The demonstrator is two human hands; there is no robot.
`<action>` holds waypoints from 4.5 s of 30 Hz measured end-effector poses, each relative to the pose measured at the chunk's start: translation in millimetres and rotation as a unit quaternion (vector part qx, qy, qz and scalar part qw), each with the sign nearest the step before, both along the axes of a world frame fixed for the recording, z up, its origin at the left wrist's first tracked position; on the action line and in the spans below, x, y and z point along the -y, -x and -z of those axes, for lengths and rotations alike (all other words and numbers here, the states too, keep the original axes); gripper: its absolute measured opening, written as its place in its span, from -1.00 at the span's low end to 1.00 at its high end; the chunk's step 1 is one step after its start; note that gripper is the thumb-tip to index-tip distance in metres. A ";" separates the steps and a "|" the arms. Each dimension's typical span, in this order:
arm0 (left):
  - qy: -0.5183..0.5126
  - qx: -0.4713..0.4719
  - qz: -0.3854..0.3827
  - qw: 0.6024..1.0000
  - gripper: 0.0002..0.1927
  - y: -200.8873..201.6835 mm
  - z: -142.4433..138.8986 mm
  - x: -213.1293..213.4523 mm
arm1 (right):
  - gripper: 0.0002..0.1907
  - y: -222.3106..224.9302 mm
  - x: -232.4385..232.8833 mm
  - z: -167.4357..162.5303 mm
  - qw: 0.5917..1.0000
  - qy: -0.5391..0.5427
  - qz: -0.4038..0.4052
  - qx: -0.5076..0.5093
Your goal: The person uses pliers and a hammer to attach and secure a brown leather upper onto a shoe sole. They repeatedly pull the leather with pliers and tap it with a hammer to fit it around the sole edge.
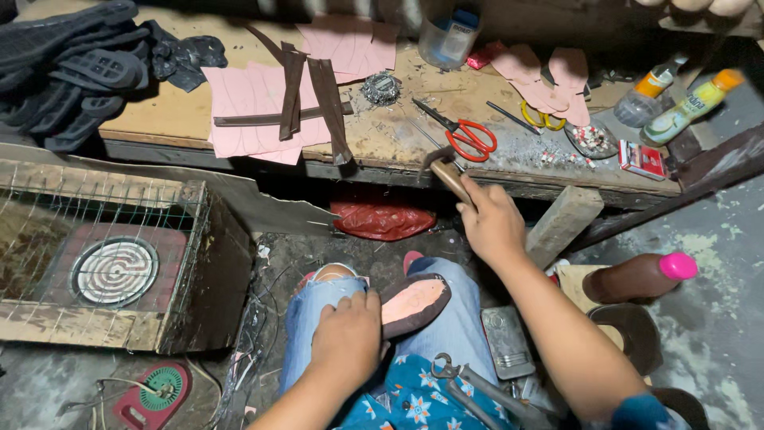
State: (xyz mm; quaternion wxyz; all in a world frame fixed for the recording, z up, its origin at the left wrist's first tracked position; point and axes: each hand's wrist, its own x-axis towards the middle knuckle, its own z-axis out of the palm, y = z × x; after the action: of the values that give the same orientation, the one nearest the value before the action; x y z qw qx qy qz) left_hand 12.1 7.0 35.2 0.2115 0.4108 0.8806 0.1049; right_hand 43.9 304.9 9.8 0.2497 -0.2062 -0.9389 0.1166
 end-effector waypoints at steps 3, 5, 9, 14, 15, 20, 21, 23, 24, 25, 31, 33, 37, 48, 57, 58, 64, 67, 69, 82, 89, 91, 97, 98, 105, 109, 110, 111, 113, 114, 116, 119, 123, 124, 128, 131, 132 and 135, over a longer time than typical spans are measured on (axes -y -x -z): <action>-0.067 0.114 -0.062 0.989 -0.19 13.1 3.5 -1.9 | -0.50 37.0 -24.3 10.4 0.997 -0.070 0.019 0.011; -0.206 0.313 -0.086 0.923 -0.14 25.6 6.6 8.5 | -0.50 52.4 -37.8 16.4 0.994 -0.101 0.024 0.020; -0.417 0.677 -0.155 0.586 -0.30 31.7 21.3 27.5 | -0.47 70.0 -54.4 22.5 0.994 -0.101 0.011 0.035; -0.470 0.751 -0.206 0.417 -0.14 26.7 42.7 26.9 | -0.49 68.0 -35.2 0.4 0.982 -0.185 -0.020 -0.023; -0.471 0.747 -0.218 0.415 -0.09 27.7 45.0 27.4 | -0.55 58.4 -24.7 -5.2 0.984 -0.168 -0.037 -0.049; -0.501 0.746 -0.226 0.377 -0.02 35.0 46.6 33.9 | -0.77 -54.9 38.3 -0.1 0.985 0.114 -0.119 0.050; -0.502 0.743 -0.243 0.371 -0.02 35.9 46.2 34.5 | -0.73 -82.8 48.6 10.5 0.971 0.179 -0.092 0.128; -0.504 0.737 -0.262 0.366 -0.04 38.7 45.1 33.8 | -0.68 -135.0 64.4 37.7 0.964 0.203 -0.095 0.143; -0.504 0.736 -0.267 0.364 -0.06 39.4 44.3 32.4 | -0.66 -157.3 70.4 52.9 0.971 0.193 -0.073 0.124; -0.501 0.738 -0.272 0.361 -0.08 38.8 43.4 30.7 | -0.64 -177.4 76.0 68.3 0.976 0.183 -0.049 0.106; -0.482 0.696 -0.357 0.395 -0.12 34.6 32.9 17.8 | -0.84 -248.8 84.1 105.7 0.970 0.216 0.038 0.101; -0.467 0.699 -0.375 0.390 -0.18 32.4 30.6 19.5 | -0.83 -248.0 79.9 89.5 0.983 0.098 -0.108 0.113; -0.381 0.756 -0.377 0.377 -0.16 17.9 34.5 24.4 | -0.86 -206.2 86.9 27.2 0.970 0.184 -0.055 0.149; -0.210 0.837 -0.290 0.414 -0.27 18.3 14.5 -53.4 | -0.58 -50.6 103.2 -40.1 0.944 0.245 -0.217 -0.043; -0.377 0.689 -0.234 0.573 -0.36 24.0 -28.4 -39.2 | -0.67 -38.6 93.2 -12.1 0.926 0.330 -0.179 -0.018; -0.374 0.693 -0.242 0.567 -0.34 22.8 -27.0 -41.3 | -0.67 -36.3 91.5 -12.7 0.926 0.330 -0.181 -0.021; -0.411 0.642 -0.231 0.604 -0.34 6.8 -14.4 -41.2 | -0.67 -30.6 82.1 -12.8 0.918 0.343 -0.198 -0.030; -0.426 0.640 -0.218 0.601 -0.35 4.1 -12.4 -38.1 | -0.66 -29.5 82.8 -8.6 0.920 0.333 -0.205 -0.028; -0.407 0.630 -0.213 0.626 -0.37 7.4 -14.1 -33.5 | -0.64 -28.1 85.4 -6.2 0.922 0.344 -0.177 0.011; -0.352 0.377 -0.149 0.843 -0.39 51.1 -26.5 -18.7 | -0.40 -15.3 71.0 12.6 0.915 0.374 -0.134 0.070; -0.372 0.408 -0.110 0.827 -0.37 45.8 -26.5 -26.4 | -0.35 -21.0 60.9 50.7 0.905 0.406 -0.117 0.052; -0.361 0.411 -0.097 0.831 -0.39 45.0 -29.0 -26.9 | -0.34 -25.9 56.9 65.3 0.890 0.441 -0.112 0.030; -0.430 0.420 -0.094 0.794 -0.39 21.2 -38.7 -10.6 | -0.35 -39.3 37.7 99.2 0.804 0.589 -0.006 -0.079; -0.445 0.367 -0.067 0.814 -0.40 16.8 -40.2 -6.9 | -0.43 -42.6 36.3 99.6 0.823 0.562 0.015 -0.087; -0.541 0.182 0.113 0.813 -0.38 -8.6 -46.2 21.0 | -0.59 -50.5 41.5 52.0 0.546 0.826 0.029 -0.140; -0.404 0.674 -0.349 0.510 -0.33 -14.0 -28.8 4.6 | -0.62 -32.3 53.8 28.7 0.539 0.839 -0.036 -0.065; -0.380 0.754 -0.281 0.458 -0.30 -15.5 -23.3 -1.9 | -0.62 -25.8 59.6 28.4 0.533 0.844 -0.054 -0.029; -0.353 0.821 -0.206 0.398 -0.26 -16.8 -18.5 -7.2 | -0.62 -19.8 65.7 29.8 0.526 0.847 -0.073 0.007; -0.325 0.852 -0.218 0.346 -0.24 -22.1 -13.2 -11.7 | -0.61 -8.9 78.5 37.6 0.493 0.865 -0.066 0.062; -0.322 0.823 -0.306 0.354 -0.27 -23.3 -11.8 -14.8 | -0.60 -4.4 84.5 43.1 0.477 0.872 -0.060 0.088; -0.337 0.780 -0.399 0.345 -0.31 -22.8 -12.0 -19.3 | -0.56 2.3 95.3 55.5 0.453 0.886 -0.050 0.086; -0.386 0.759 -0.420 0.315 -0.34 -22.1 -14.1 -19.2 | -0.50 8.0 108.2 73.8 0.421 0.903 -0.033 0.076; -0.404 0.739 -0.443 0.307 -0.31 -25.3 -10.2 -14.6 | -0.49 12.9 118.2 88.6 0.448 0.890 -0.045 0.076; -0.410 0.732 -0.448 0.307 -0.31 -26.6 -8.1 -13.3 | -0.49 14.2 119.8 90.2 0.452 0.888 -0.030 0.082; -0.409 0.732 -0.454 0.302 -0.28 -27.8 -1.4 -10.9 | -0.49 18.7 123.3 88.6 0.461 0.883 -0.009 0.092; -0.409 0.734 -0.453 0.297 -0.25 -26.2 0.2 -10.5 | -0.49 20.9 124.5 84.8 0.464 0.882 -0.012 0.086; -0.410 0.735 -0.452 0.296 -0.25 -25.7 0.3 -10.4 | -0.49 21.3 124.7 83.5 0.464 0.882 -0.011 0.084; -0.414 0.735 -0.451 0.292 -0.24 -24.4 1.4 -9.4 | -0.47 21.6 126.3 83.3 0.442 0.894 -0.014 0.076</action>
State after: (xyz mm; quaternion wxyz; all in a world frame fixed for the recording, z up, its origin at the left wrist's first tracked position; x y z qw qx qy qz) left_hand 36.5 16.5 33.8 0.4917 -0.2670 0.2436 0.7922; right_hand 22.4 178.7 -73.5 -0.1469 -0.3096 -0.3324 0.8787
